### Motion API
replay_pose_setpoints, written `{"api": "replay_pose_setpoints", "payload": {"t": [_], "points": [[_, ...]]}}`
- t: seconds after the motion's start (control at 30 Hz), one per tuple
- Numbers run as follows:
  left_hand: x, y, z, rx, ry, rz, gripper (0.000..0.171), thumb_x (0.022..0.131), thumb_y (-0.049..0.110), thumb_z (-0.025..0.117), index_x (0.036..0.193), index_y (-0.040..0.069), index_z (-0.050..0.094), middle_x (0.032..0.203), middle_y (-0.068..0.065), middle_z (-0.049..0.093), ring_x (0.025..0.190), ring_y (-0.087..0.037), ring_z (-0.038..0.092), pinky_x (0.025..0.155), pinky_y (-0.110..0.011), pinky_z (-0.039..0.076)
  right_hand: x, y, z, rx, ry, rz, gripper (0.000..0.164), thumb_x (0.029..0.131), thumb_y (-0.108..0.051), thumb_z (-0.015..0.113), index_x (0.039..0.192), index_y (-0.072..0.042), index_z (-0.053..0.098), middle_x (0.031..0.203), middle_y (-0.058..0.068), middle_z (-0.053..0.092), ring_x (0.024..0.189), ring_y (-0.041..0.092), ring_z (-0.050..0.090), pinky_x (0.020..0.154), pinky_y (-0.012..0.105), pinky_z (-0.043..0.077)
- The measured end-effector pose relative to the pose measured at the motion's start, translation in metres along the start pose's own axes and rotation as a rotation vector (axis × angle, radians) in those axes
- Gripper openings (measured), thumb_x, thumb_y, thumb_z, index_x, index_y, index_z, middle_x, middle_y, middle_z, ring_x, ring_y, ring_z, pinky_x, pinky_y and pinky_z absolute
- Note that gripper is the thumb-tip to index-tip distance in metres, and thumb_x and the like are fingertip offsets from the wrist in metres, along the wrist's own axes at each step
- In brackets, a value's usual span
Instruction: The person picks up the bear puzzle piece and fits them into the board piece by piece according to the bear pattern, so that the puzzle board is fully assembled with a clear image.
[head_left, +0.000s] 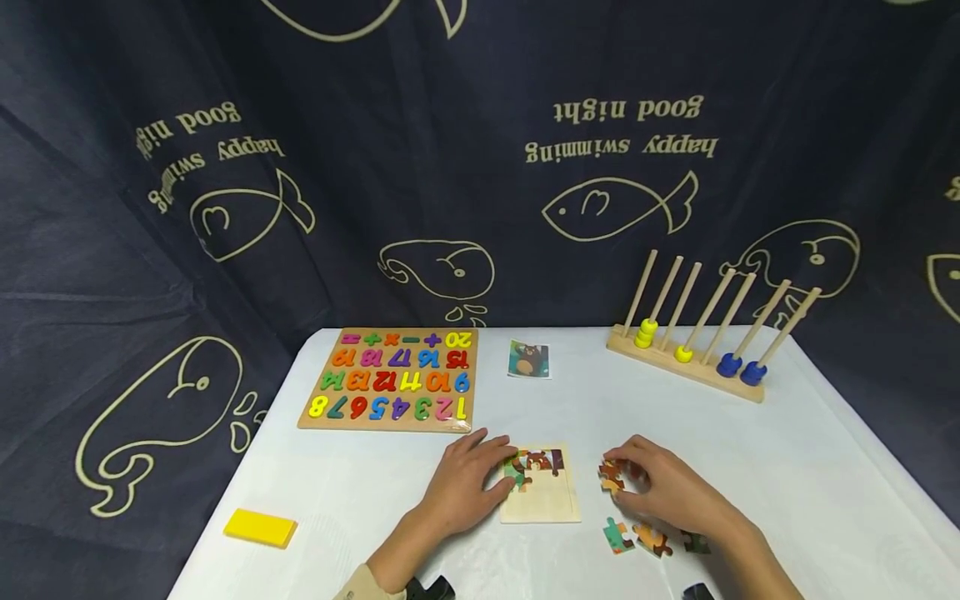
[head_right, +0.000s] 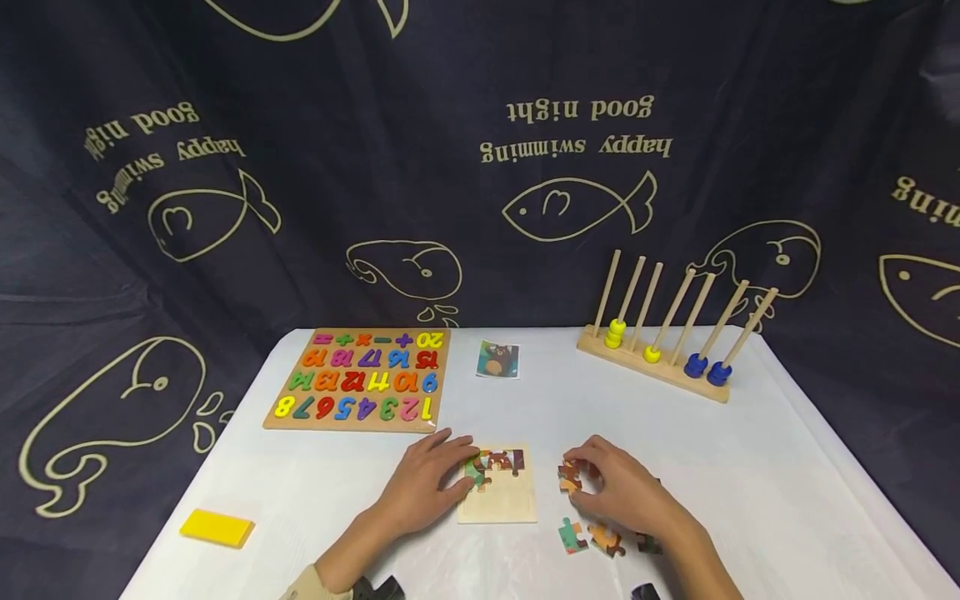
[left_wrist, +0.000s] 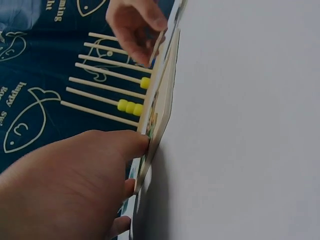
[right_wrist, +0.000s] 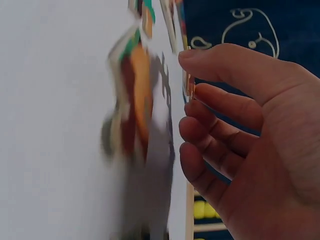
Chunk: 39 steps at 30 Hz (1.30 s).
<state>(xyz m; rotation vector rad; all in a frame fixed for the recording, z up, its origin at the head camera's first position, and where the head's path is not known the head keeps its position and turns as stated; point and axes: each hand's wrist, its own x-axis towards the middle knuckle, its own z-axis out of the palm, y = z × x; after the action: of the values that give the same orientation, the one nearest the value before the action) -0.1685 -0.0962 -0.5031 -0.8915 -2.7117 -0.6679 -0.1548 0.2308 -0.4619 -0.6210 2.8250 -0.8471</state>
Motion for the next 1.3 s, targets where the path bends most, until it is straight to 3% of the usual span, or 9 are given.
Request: {"api": "replay_pose_setpoints", "payload": {"t": [0.13,0.47,0.7,1.03,1.3], "points": [[0.0,0.002,-0.001,-0.002,-0.016,0.021,0.035,0.093,0.036,0.06,0.128,0.031,0.062,0.138,0.002,0.053,0.133,-0.035,0.038,0.106,-0.056,0.028,0.014,-0.011,0.009,-0.016,0.006,-0.06,0.044,0.078,-0.027,0.08,0.117,-0.013,0.066,0.095,-0.009,0.053,0.077,0.009,0.049,0.06,0.023,0.043],[0.0,0.003,-0.001,0.037,-0.033,0.025,0.031,0.095,0.038,0.057,0.123,0.031,0.067,0.139,0.003,0.052,0.133,-0.035,0.037,0.106,-0.056,0.028,0.039,-0.035,0.024,-0.028,-0.014,-0.143,0.045,0.079,-0.034,0.079,0.119,-0.015,0.066,0.097,-0.01,0.054,0.078,0.01,0.05,0.065,0.025,0.043],[0.0,0.002,-0.001,0.051,-0.048,0.018,0.031,0.096,0.039,0.056,0.124,0.032,0.066,0.14,0.004,0.051,0.134,-0.034,0.037,0.107,-0.056,0.027,0.051,-0.045,0.032,-0.009,-0.037,-0.189,0.044,0.079,-0.033,0.078,0.119,-0.018,0.067,0.092,-0.01,0.054,0.073,0.009,0.049,0.061,0.024,0.042],[0.001,0.003,-0.003,0.065,-0.05,0.024,0.032,0.096,0.037,0.056,0.126,0.032,0.066,0.139,0.003,0.052,0.133,-0.035,0.038,0.106,-0.057,0.029,0.057,-0.045,0.038,0.038,-0.08,-0.219,0.041,0.081,-0.031,0.078,0.119,-0.018,0.068,0.094,-0.01,0.055,0.074,0.009,0.049,0.062,0.024,0.043],[0.0,0.006,-0.004,0.067,-0.058,0.037,0.034,0.096,0.034,0.055,0.13,0.032,0.062,0.14,0.0,0.052,0.132,-0.037,0.038,0.105,-0.059,0.028,0.054,-0.042,0.043,0.055,-0.022,-0.236,0.027,0.087,-0.018,0.072,0.114,-0.014,0.068,0.094,-0.01,0.057,0.077,0.007,0.053,0.066,0.024,0.046]]}}
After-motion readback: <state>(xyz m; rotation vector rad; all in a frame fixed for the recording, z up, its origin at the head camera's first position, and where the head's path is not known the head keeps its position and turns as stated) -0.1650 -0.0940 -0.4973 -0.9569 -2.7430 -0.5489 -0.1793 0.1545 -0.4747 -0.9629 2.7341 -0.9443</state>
